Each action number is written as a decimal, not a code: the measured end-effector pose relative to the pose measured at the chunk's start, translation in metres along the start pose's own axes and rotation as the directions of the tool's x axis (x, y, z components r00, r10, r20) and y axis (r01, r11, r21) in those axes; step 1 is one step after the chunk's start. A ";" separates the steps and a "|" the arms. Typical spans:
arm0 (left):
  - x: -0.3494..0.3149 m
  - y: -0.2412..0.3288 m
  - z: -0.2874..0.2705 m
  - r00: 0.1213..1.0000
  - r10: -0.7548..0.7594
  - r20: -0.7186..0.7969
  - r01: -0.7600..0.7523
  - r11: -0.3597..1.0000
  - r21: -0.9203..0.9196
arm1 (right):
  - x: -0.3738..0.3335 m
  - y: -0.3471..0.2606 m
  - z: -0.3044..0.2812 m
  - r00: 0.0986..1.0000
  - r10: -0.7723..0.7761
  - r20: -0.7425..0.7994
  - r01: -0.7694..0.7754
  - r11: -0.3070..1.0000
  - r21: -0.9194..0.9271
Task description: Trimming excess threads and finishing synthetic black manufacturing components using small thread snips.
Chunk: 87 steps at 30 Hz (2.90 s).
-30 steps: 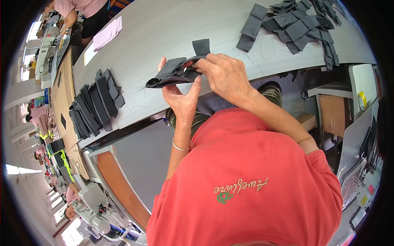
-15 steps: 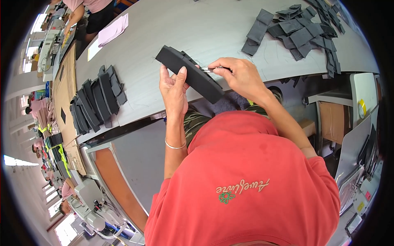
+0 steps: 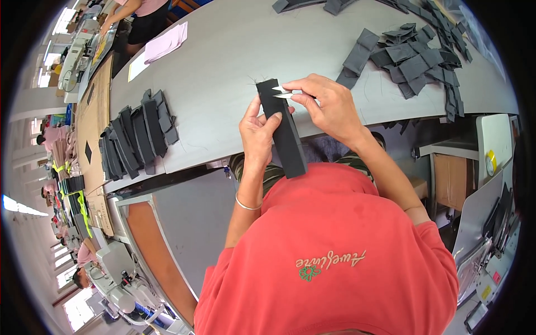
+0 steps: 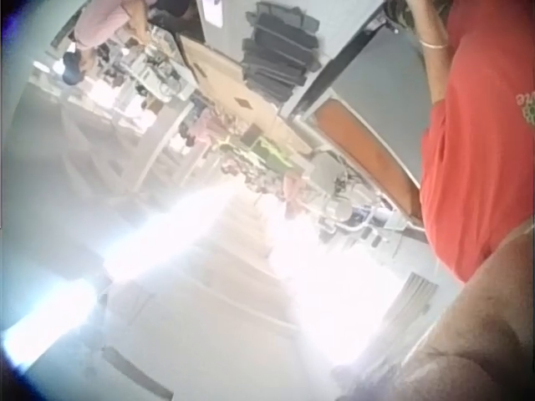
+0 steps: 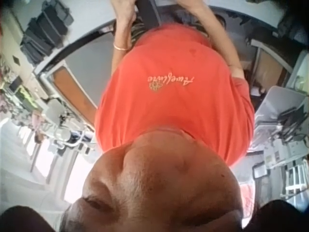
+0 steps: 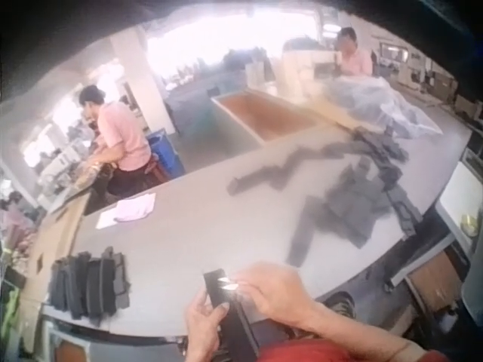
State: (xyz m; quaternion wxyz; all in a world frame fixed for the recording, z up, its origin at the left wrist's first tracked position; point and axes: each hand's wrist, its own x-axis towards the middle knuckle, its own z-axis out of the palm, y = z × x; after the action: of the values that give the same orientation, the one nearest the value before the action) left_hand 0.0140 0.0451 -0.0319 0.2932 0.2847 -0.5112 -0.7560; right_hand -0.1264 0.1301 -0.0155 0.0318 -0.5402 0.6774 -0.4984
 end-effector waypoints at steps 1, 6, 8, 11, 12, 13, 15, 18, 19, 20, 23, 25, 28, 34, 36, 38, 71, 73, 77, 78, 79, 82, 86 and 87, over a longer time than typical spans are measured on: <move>-0.001 0.000 0.000 1.000 -0.011 0.001 0.011 0.999 0.030 | 0.002 0.000 0.001 1.000 -0.025 -0.003 0.025 0.998 -0.058; -0.002 -0.007 -0.002 0.999 0.043 -0.015 -0.039 0.976 0.215 | 0.007 0.000 0.006 1.000 0.006 -0.004 -0.007 0.994 -0.106; -0.003 -0.010 -0.001 0.998 0.065 -0.027 -0.055 0.959 0.277 | 0.009 -0.003 0.006 0.999 0.042 -0.001 -0.042 0.991 -0.127; -0.002 -0.014 -0.001 0.988 0.147 -0.056 -0.108 0.892 0.439 | 0.011 -0.006 0.006 0.998 0.064 0.019 -0.059 0.981 -0.185; -0.003 -0.012 0.000 0.987 0.151 -0.056 -0.098 0.841 0.532 | 0.011 -0.005 0.007 1.000 0.021 0.000 -0.021 0.979 -0.204; -0.003 -0.010 0.001 0.986 0.154 -0.058 -0.085 0.781 0.619 | 0.011 -0.005 0.008 1.000 -0.022 -0.016 0.017 0.975 -0.223; -0.002 -0.014 0.000 0.981 0.188 -0.048 -0.110 0.741 0.663 | 0.012 -0.005 0.008 0.999 -0.039 -0.018 0.033 0.966 -0.257; -0.002 -0.012 0.000 0.973 0.229 -0.021 -0.141 0.666 0.733 | 0.012 0.002 0.010 0.996 -0.075 -0.049 0.058 0.957 -0.286; -0.002 -0.011 0.000 0.972 0.235 -0.003 -0.151 0.633 0.759 | 0.011 0.005 0.011 0.992 -0.095 -0.081 0.068 0.957 -0.283; -0.002 -0.012 0.000 0.972 0.235 -0.005 -0.150 0.634 0.759 | 0.010 0.006 0.011 0.992 -0.095 -0.079 0.069 0.957 -0.283; -0.001 -0.013 0.001 0.961 0.269 0.068 -0.214 0.563 0.798 | 0.008 0.009 0.010 0.994 -0.056 -0.098 0.029 0.965 -0.260; -0.004 -0.009 0.003 0.970 0.235 0.063 -0.190 0.572 0.798 | 0.008 0.007 0.008 0.997 -0.011 -0.083 -0.008 0.974 -0.227; -0.002 -0.014 0.000 0.958 0.268 0.098 -0.235 0.546 0.804 | 0.009 0.005 0.006 0.998 -0.003 -0.067 -0.013 0.972 -0.235; -0.003 -0.011 0.003 0.976 0.195 0.098 -0.186 0.504 0.843 | 0.007 0.011 0.006 0.997 -0.046 -0.064 0.026 0.961 -0.277; -0.002 -0.015 -0.001 0.982 0.167 0.091 -0.170 0.553 0.816 | 0.006 0.015 0.007 0.996 -0.036 -0.086 0.011 0.961 -0.276; -0.001 -0.017 -0.004 0.987 0.140 0.080 -0.149 0.599 0.787 | 0.005 0.015 0.005 0.994 -0.028 -0.105 -0.001 0.962 -0.272; -0.005 -0.002 0.001 0.968 -0.209 0.142 0.196 0.975 0.100 | -0.008 0.013 -0.004 0.967 0.231 0.109 -0.246 0.957 0.154; -0.005 -0.007 0.004 0.975 -0.190 0.114 0.193 0.981 -0.021 | -0.016 0.008 0.004 0.989 0.147 -0.005 -0.143 0.965 0.222; -0.001 -0.019 -0.007 0.983 -0.180 0.039 0.181 0.983 -0.041 | -0.029 0.007 0.014 0.998 -0.021 -0.055 0.031 0.985 0.171; 0.003 -0.026 -0.017 0.976 -0.215 0.042 0.219 0.970 -0.110 | -0.033 0.005 0.016 0.998 -0.024 -0.051 0.032 0.984 0.173; 0.004 -0.026 -0.020 0.966 -0.253 0.051 0.258 0.950 -0.176 | -0.038 0.005 0.018 0.999 -0.025 0.019 0.022 0.984 0.176; 0.002 -0.022 -0.019 0.971 -0.237 -0.016 0.230 0.957 -0.179 | -0.044 0.005 0.024 0.996 -0.012 0.090 -0.004 0.983 0.181; -0.001 -0.008 -0.009 0.950 -0.292 0.115 0.307 0.795 -0.523 | -0.040 0.011 0.025 0.999 0.045 0.002 -0.044 0.954 0.296; 0.000 -0.009 -0.008 0.954 -0.280 0.109 0.295 0.803 -0.518 | -0.039 0.012 0.025 0.998 0.059 -0.011 -0.053 0.945 0.324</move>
State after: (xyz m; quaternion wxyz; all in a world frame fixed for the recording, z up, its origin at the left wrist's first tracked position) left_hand 0.0186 0.0424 -0.0427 0.2353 0.2566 -0.2383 -0.9066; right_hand -0.1045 0.1434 -0.0561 0.1272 -0.5031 0.6018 -0.6070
